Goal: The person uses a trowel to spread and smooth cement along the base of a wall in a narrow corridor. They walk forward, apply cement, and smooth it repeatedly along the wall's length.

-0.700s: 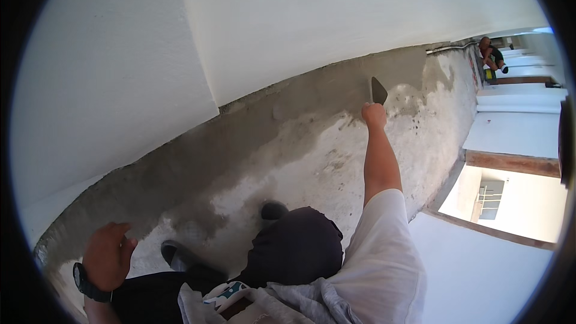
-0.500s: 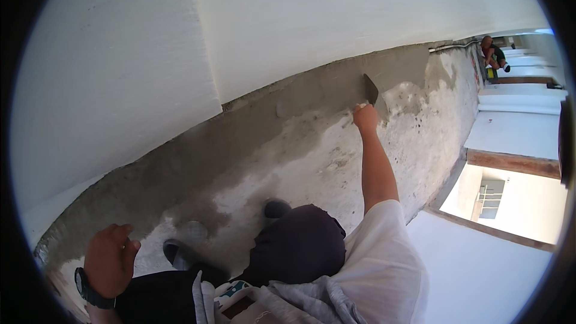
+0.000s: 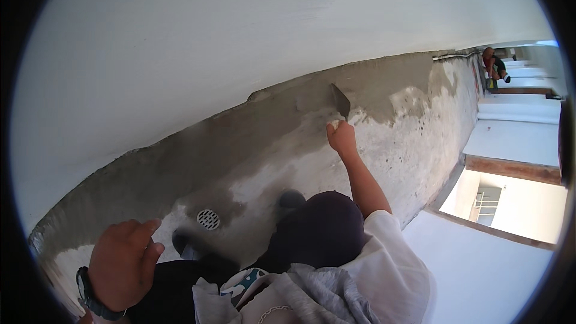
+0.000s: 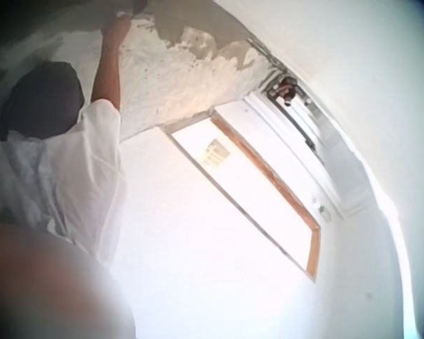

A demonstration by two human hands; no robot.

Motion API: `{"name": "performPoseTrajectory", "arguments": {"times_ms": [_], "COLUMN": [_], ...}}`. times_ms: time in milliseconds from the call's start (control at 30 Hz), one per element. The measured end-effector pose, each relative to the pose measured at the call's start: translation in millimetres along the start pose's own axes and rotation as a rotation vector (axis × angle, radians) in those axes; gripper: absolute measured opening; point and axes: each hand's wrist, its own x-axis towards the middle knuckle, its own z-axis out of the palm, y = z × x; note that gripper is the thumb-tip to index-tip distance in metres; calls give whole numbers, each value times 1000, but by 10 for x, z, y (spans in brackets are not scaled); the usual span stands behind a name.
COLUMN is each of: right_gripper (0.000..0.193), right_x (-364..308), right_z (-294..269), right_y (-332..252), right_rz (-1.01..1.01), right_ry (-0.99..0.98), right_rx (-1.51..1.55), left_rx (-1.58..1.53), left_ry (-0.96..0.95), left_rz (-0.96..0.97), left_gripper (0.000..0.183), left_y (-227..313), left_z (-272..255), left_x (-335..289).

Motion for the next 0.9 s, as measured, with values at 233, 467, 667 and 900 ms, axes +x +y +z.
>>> {"name": "performPoseTrajectory", "arguments": {"times_ms": [233,467,667,900], "right_gripper": [44,45,39,43], "right_x": [-446,-808,-1095,-1130], "right_z": [89,196,199,1], "right_y": [-648,-1112,-1441,-1414], "right_rz": [-27,-88,-136,-102], "right_ry": [-73,-135,-310,-518], "right_rx": [102,199,277,587], "left_rx": [2,39,41,87], "left_ry": [14,14,12,24], "left_rz": [-10,-9,-37,-72], "left_gripper": [30,30,28,28], "left_y": [5,-21,-7,27], "left_z": [-20,-4,15,4], "left_x": [-172,-213,-213,-238]}}
